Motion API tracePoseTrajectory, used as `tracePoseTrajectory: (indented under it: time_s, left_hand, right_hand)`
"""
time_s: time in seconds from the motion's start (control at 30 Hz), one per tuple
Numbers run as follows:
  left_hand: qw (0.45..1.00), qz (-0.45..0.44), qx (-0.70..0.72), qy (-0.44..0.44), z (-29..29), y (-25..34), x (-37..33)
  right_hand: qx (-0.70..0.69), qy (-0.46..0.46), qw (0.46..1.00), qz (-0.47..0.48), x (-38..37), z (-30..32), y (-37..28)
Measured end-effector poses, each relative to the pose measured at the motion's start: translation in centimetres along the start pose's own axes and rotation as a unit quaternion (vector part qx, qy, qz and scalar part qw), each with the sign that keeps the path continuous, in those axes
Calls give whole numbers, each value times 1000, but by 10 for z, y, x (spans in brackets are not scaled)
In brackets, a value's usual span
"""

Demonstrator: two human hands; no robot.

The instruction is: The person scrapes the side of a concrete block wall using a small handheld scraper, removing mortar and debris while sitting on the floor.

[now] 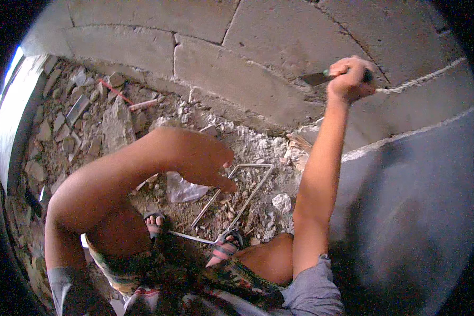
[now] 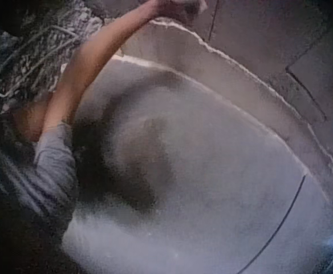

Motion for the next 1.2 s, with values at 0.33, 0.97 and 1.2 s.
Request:
tracePoseTrajectory:
  time_s: [0.33, 0.97, 1.2]
  left_hand:
    - [999, 14, -36, -33, 9, -2, -1]
    - [1000, -15, -10, -2, 6, -2, 3]
    - [1000, 10, -24, -17, -2, -12, -13]
  right_hand:
    - [-40, 10, 999, 21, -4, 4, 4]
    - [-45, -6, 999, -8, 5, -1, 4]
    - [-53, -1, 999, 7, 0, 2, -8]
Point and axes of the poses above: each hand's wrist, its own x-axis away from the middle knuckle, its own z-axis out of the back of the hand, y = z × x, the point moved 6 cm from there along -x, towards the middle knuckle, and after that the axes turned 11 degrees about -y, right-handed, at the moved point
